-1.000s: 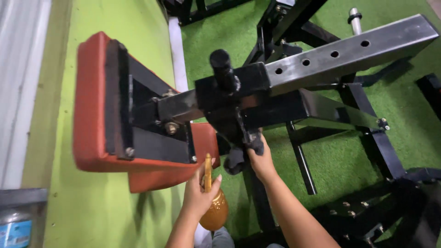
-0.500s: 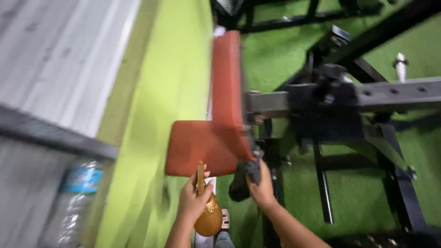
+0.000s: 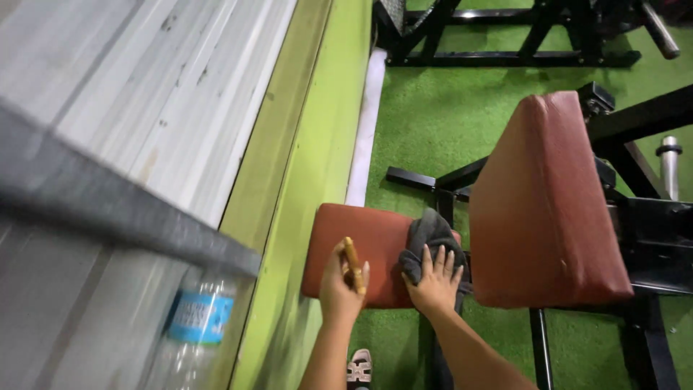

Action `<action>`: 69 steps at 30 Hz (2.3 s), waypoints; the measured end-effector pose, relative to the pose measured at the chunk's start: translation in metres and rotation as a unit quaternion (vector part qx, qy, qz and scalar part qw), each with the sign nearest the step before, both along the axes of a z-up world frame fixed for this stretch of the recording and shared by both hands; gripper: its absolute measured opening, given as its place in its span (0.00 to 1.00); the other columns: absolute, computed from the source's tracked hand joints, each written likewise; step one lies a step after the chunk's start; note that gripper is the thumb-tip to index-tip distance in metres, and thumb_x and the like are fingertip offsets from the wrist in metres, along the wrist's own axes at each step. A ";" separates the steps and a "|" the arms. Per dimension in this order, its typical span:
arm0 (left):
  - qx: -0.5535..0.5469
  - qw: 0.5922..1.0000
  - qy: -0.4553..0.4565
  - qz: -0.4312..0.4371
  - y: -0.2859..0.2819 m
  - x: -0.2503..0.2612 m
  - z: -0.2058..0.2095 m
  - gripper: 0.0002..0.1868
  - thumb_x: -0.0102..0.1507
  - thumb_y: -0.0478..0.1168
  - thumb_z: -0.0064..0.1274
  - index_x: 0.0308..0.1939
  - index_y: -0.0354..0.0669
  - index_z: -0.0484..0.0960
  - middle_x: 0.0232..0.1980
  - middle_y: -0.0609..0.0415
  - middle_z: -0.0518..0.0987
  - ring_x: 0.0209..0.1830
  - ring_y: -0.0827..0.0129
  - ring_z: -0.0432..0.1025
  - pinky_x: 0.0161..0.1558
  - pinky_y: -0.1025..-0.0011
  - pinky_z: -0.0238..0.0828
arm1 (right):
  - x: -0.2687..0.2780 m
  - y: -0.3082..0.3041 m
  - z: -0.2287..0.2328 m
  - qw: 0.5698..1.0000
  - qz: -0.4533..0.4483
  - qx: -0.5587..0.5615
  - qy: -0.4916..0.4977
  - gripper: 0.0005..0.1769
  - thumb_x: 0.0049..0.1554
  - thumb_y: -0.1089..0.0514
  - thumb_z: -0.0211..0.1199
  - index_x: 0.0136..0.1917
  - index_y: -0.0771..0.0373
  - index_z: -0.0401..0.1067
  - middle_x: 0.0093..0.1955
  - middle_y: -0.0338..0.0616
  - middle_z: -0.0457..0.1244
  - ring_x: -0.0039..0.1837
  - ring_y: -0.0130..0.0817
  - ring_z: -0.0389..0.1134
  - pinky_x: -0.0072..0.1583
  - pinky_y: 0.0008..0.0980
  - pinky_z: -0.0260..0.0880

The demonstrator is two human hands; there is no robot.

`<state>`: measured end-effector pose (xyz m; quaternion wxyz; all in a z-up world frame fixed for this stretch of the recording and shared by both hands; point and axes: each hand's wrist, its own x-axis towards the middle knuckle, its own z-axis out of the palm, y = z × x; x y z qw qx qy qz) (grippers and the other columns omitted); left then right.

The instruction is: Cleaning and maintaining various gym equipment and dumbbells with a spray bottle and cloth.

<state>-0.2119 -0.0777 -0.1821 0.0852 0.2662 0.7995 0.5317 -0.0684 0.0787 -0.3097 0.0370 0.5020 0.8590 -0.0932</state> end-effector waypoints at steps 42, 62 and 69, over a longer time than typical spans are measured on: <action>-0.064 0.991 0.109 0.043 -0.026 0.014 -0.043 0.24 0.55 0.37 0.58 0.56 0.42 0.79 0.54 0.45 0.82 0.53 0.49 0.77 0.51 0.58 0.75 | 0.010 -0.017 -0.024 0.974 -0.003 0.201 0.102 0.48 0.43 0.36 0.60 0.77 0.48 0.62 0.80 0.44 0.53 0.82 0.44 0.47 0.77 0.56 0.36; -0.268 0.959 -0.031 -0.083 -0.038 -0.021 -0.124 0.26 0.51 0.38 0.61 0.54 0.57 0.80 0.81 0.40 0.51 0.79 0.31 0.42 0.69 0.43 0.51 | 0.009 -0.020 -0.011 0.973 0.000 0.173 0.151 0.48 0.47 0.37 0.60 0.79 0.48 0.58 0.83 0.47 0.49 0.84 0.46 0.42 0.79 0.60 0.33; -0.200 0.961 -0.161 -0.104 -0.041 -0.040 -0.132 0.22 0.51 0.40 0.57 0.51 0.55 0.79 0.75 0.47 0.66 0.60 0.54 0.76 0.64 0.65 0.71 | -0.032 0.004 0.020 0.992 0.025 0.079 0.099 0.42 0.53 0.34 0.61 0.78 0.39 0.58 0.84 0.48 0.43 0.84 0.51 0.38 0.77 0.65 0.30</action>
